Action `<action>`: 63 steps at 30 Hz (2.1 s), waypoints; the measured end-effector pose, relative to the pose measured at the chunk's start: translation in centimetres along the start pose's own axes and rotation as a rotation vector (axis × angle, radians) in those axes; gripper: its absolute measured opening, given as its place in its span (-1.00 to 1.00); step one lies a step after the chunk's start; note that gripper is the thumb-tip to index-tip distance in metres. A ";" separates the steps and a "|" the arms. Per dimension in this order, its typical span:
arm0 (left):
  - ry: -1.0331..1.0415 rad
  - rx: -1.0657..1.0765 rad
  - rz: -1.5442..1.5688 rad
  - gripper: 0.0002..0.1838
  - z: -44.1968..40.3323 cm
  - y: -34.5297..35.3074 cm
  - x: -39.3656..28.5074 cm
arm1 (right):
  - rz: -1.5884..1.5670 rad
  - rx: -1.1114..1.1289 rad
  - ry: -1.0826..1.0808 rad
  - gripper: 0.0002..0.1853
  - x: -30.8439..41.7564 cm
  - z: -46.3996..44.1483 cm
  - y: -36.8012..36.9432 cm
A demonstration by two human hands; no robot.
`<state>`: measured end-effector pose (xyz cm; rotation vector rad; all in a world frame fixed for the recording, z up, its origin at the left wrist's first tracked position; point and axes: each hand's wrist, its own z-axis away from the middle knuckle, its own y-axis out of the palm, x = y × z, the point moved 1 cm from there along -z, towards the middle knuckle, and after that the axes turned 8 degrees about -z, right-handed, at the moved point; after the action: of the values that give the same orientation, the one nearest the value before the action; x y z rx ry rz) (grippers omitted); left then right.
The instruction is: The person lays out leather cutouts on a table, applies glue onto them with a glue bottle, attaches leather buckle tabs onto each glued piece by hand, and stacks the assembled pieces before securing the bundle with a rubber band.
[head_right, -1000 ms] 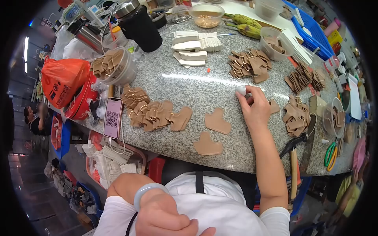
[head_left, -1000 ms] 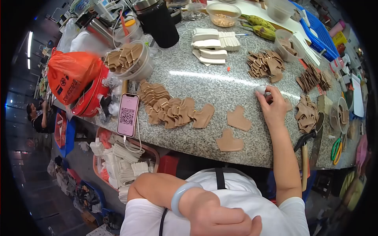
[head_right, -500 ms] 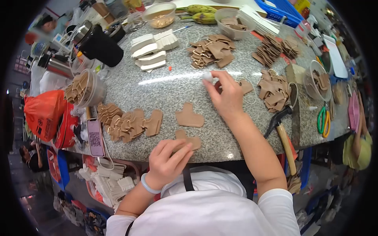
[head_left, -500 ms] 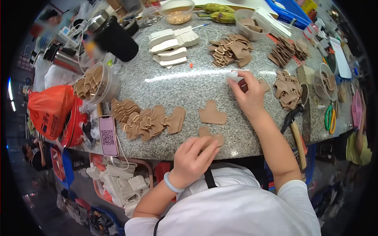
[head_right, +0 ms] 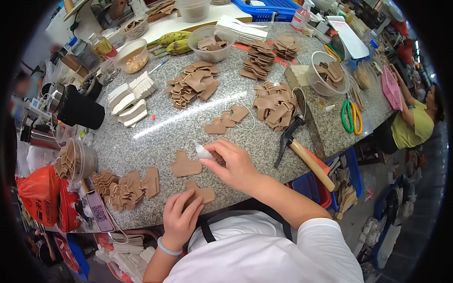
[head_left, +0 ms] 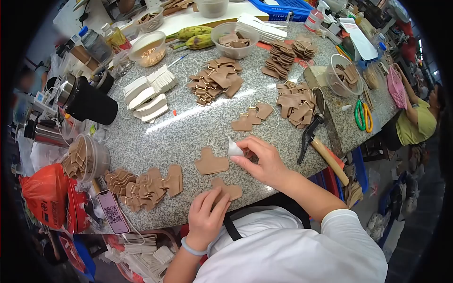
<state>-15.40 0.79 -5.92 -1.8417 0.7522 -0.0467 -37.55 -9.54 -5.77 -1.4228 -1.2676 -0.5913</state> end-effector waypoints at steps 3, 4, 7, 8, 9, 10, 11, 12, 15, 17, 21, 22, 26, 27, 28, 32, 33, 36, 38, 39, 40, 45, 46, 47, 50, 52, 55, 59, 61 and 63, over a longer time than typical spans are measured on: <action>0.022 -0.007 0.048 -0.68 -0.5 0.2 -0.2 | -0.141 -0.054 0.067 -0.71 -0.3 0.7 -0.1; 0.019 0.002 0.068 -0.69 -0.6 0.3 -0.2 | -0.139 -0.055 0.087 -0.71 -0.3 0.9 -0.3; -0.034 -0.012 0.116 -0.71 -1.2 -0.1 0.3 | -0.155 -0.064 0.109 -0.70 -0.4 1.7 -1.2; -0.049 -0.033 0.062 -0.73 -1.7 -0.4 0.5 | -0.172 -0.073 0.108 -0.69 -0.3 1.9 -1.3; -0.066 -0.062 0.009 -0.74 -2.2 -0.5 1.0 | -0.166 -0.076 0.108 -0.69 -0.3 2.0 -1.3; -0.077 -0.094 -0.035 -0.75 -2.8 -0.5 1.4 | -0.171 -0.078 0.120 -0.69 -0.3 2.2 -1.4; -0.127 -0.094 -0.078 -0.77 -3.4 -0.4 1.6 | -0.174 -0.082 0.131 -0.68 -0.3 2.4 -1.6; -0.132 -0.086 -0.134 -0.76 -4.0 -0.2 2.0 | -0.159 -0.086 0.129 -0.68 -0.3 2.5 -1.6; -0.133 -0.051 -0.201 -0.74 -5.3 0.6 2.7 | -0.150 -0.105 0.121 -0.67 -0.5 2.9 -1.5; -0.142 -0.014 -0.207 -0.72 -5.9 1.1 2.8 | -0.163 -0.120 0.131 -0.66 -0.7 3.3 -1.5; -0.145 -0.013 -0.186 -0.71 -6.1 1.8 2.2 | -0.198 -0.151 0.157 -0.66 -1.2 3.8 -1.8; -0.158 -0.023 -0.197 -0.71 -6.1 1.8 2.1 | -0.198 -0.151 0.160 -0.66 -1.3 3.8 -2.0; -0.195 -0.033 -0.222 -0.72 -5.8 1.9 1.7 | -0.258 -0.132 0.182 -0.66 -1.5 3.8 -2.6; -0.198 -0.034 -0.224 -0.72 -5.8 1.8 1.7 | -0.288 -0.113 0.206 -0.66 -1.5 3.8 -2.6; -0.197 -0.040 -0.218 -0.72 -5.9 1.8 1.7 | -0.288 -0.109 0.206 -0.66 -1.5 3.7 -2.7; -0.205 -0.046 -0.195 -0.72 -5.6 1.6 1.8 | -0.221 -0.099 0.146 -0.67 -1.0 3.5 -2.6; -0.207 -0.045 -0.194 -0.72 -5.5 1.5 1.8 | -0.212 -0.115 0.109 -0.67 -0.8 3.4 -2.5; -0.200 -0.118 -0.187 -0.71 -4.5 1.0 1.6 | -0.204 -0.103 0.103 -0.68 -0.9 3.4 -2.5; -0.164 -0.162 -0.178 -0.69 -3.2 0.4 1.3 | -0.198 -0.096 0.106 -0.68 -0.7 3.3 -2.6; -0.146 -0.168 -0.171 -0.69 -2.4 0.3 1.0 | -0.194 -0.092 0.107 -0.68 -0.6 3.2 -2.6; -0.127 -0.174 -0.164 -0.69 -1.6 0.2 0.7 | -0.195 -0.086 0.109 -0.68 -0.6 3.1 -2.6; -0.063 -0.109 -0.066 -0.66 1.0 1.2 -0.6 | -0.132 -0.064 0.136 -0.69 -0.5 2.5 -2.4; -0.064 -0.104 -0.078 -0.66 1.1 1.3 -0.8 | -0.124 -0.070 0.140 -0.69 -0.5 2.3 -2.3; -0.068 -0.097 -0.097 -0.65 1.2 1.2 -0.8 | -0.141 -0.072 0.145 -0.69 -0.6 2.0 -1.9; -0.067 -0.090 -0.077 -0.66 1.0 1.4 -0.7 | -0.149 -0.032 0.185 -0.66 -0.2 1.0 -1.3; -0.075 -0.100 -0.070 -0.65 0.9 1.6 -0.8 | -0.123 -0.056 0.136 -0.68 -0.4 0.5 -0.4; -0.090 -0.117 -0.081 -0.65 0.6 1.7 -1.1 | -0.130 0.019 0.203 -0.69 -0.4 0.2 0.4; -0.142 -0.128 -0.070 -0.64 0.3 1.6 -1.5 | 0.004 0.034 0.022 -0.69 -0.7 0.3 0.8; -0.152 -0.127 -0.068 -0.63 0.3 1.5 -1.6 | -0.037 0.028 0.079 -0.69 -0.5 0.6 0.6; -0.156 -0.128 -0.063 -0.63 0.2 1.5 -1.5 | -0.057 0.044 0.120 -0.69 -0.3 0.8 0.1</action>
<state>-17.25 1.45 -6.81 -1.9654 0.6002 0.1059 -37.78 -8.90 -6.30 -1.2995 -1.2216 -0.6732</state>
